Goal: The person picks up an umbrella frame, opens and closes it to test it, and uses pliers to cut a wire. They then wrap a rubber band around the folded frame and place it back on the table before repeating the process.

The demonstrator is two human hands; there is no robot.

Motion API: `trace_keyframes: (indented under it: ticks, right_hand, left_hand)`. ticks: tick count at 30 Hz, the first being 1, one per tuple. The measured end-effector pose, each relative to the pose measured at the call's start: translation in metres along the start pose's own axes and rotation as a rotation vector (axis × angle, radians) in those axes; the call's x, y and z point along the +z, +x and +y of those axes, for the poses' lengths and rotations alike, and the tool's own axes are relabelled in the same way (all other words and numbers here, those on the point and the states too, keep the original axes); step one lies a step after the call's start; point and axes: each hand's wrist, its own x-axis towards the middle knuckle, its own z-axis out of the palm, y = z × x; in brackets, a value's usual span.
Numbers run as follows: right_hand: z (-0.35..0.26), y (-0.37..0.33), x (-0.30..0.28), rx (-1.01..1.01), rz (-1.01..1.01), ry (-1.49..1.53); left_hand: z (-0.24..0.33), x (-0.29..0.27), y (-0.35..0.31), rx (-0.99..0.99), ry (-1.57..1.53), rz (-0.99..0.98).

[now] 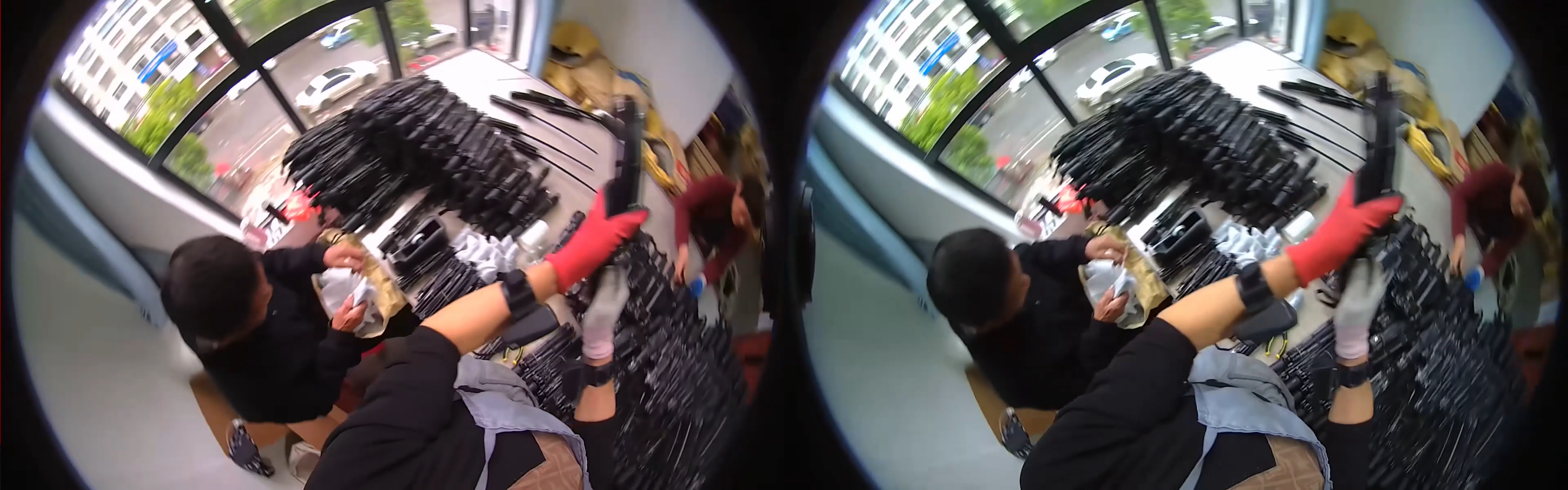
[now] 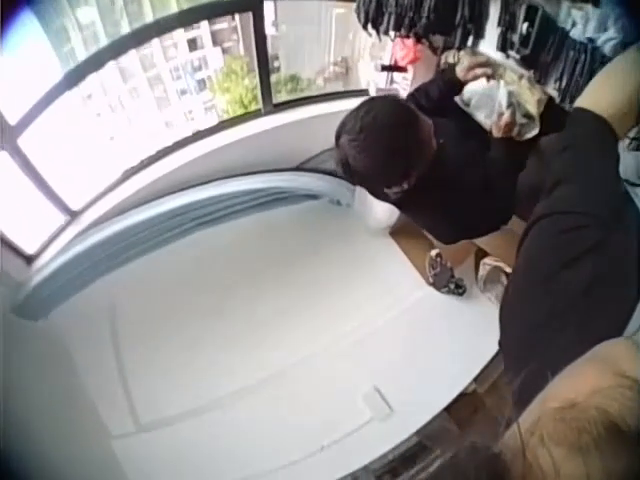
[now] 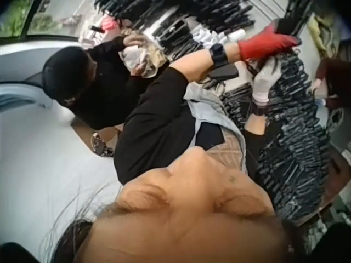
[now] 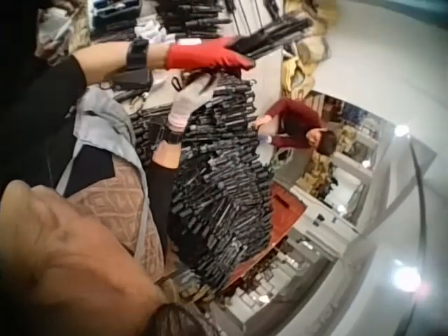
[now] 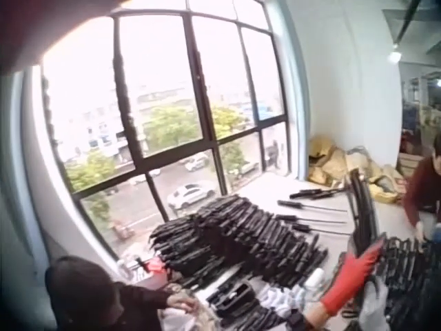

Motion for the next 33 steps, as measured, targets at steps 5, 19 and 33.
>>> trace_keyframes:
  ticks: [5,19,33]
  right_hand:
    - [0.044,-0.001,0.032,0.652,-0.196,0.845]
    - [0.011,-0.001,-0.013,0.702,-0.276,1.01]
    - [-0.034,-0.115,-0.148,1.185,-0.517,1.105]
  left_hand:
    - [-0.009,0.003,-0.006,0.02,-0.086,0.155]
    - [-0.021,-0.017,-0.036,0.057,0.29,-0.101]
    - [0.045,-0.095,0.109,0.021,-0.417,-0.19]
